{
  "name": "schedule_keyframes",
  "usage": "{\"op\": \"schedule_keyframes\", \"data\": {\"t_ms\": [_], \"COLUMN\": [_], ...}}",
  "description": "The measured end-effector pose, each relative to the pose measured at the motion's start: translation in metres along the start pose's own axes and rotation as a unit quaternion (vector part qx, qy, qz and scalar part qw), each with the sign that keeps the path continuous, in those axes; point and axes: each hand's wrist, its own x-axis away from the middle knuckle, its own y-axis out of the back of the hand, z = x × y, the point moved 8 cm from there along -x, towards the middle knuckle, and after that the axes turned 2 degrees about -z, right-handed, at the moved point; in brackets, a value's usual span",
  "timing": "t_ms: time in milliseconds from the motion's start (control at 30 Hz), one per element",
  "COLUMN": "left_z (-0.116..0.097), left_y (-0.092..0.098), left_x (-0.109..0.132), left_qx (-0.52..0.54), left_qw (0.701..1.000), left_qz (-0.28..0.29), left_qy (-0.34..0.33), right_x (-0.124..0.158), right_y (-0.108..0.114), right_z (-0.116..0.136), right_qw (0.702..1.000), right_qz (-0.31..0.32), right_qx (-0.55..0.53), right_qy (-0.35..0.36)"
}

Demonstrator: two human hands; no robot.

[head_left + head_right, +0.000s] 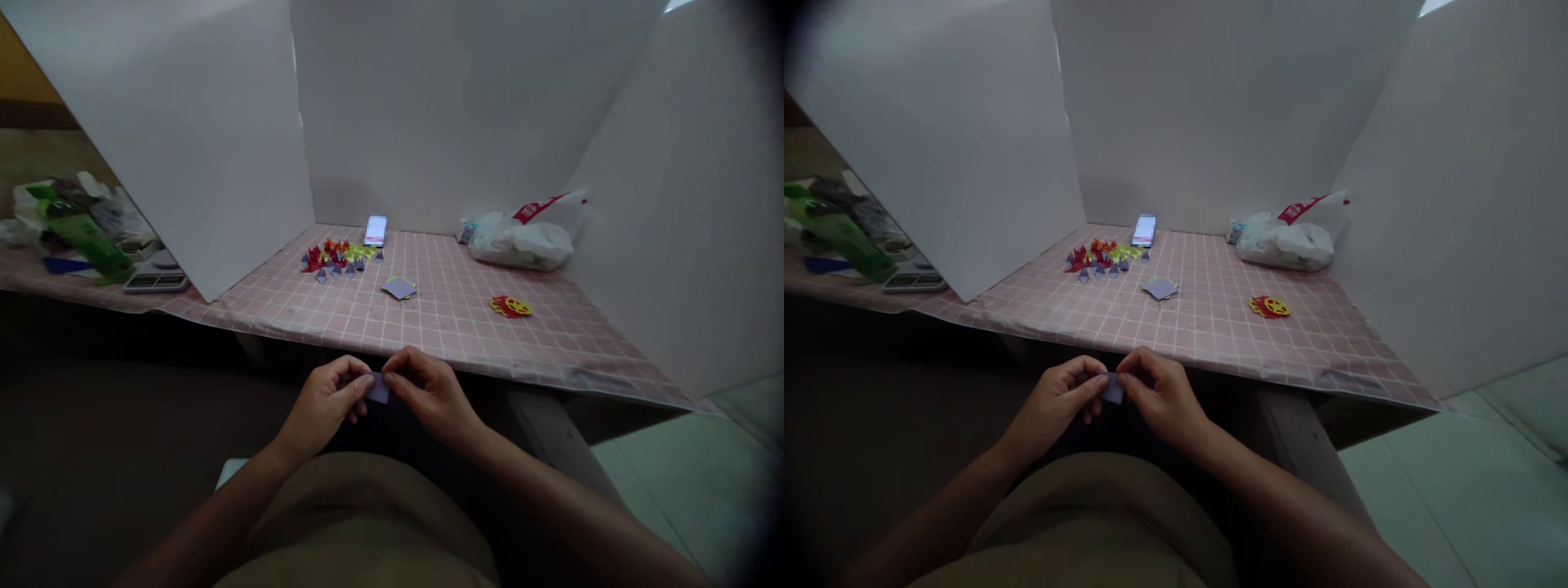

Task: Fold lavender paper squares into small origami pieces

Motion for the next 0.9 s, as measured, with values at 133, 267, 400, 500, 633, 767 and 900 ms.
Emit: {"op": "schedule_keyframes", "data": {"t_ms": [133, 267, 400, 500, 633, 767, 900], "left_z": [-0.002, 0.001, 0.005, 0.007, 0.01, 0.017, 0.02], "left_y": [0.001, 0.001, -0.005, -0.004, -0.001, 0.0, -0.002], "left_x": [0.001, 0.0, -0.001, 0.0, 0.0, 0.0, 0.0], "left_qx": [-0.027, -0.016, -0.003, 0.019, 0.047, 0.054, 0.062], "left_qw": [1.0, 1.0, 1.0, 1.0, 0.998, 0.997, 0.997], "left_qz": [-0.003, -0.01, 0.011, 0.002, -0.02, -0.025, -0.01], "left_qy": [-0.013, -0.017, 0.004, 0.018, 0.024, 0.045, 0.044], "right_x": [-0.001, 0.001, 0.002, 0.003, 0.004, 0.005, 0.005], "right_y": [-0.002, -0.005, -0.005, -0.007, -0.008, -0.01, -0.016], "right_z": [-0.003, -0.011, -0.013, -0.013, -0.012, -0.018, -0.026], "right_qw": [0.999, 0.998, 0.997, 0.996, 0.995, 0.99, 0.979], "right_qz": [0.027, 0.028, 0.002, 0.008, 0.012, 0.016, 0.029], "right_qx": [0.018, -0.005, -0.036, -0.046, -0.053, -0.089, -0.131], "right_qy": [-0.014, -0.062, -0.074, -0.077, -0.083, -0.113, -0.153]}}
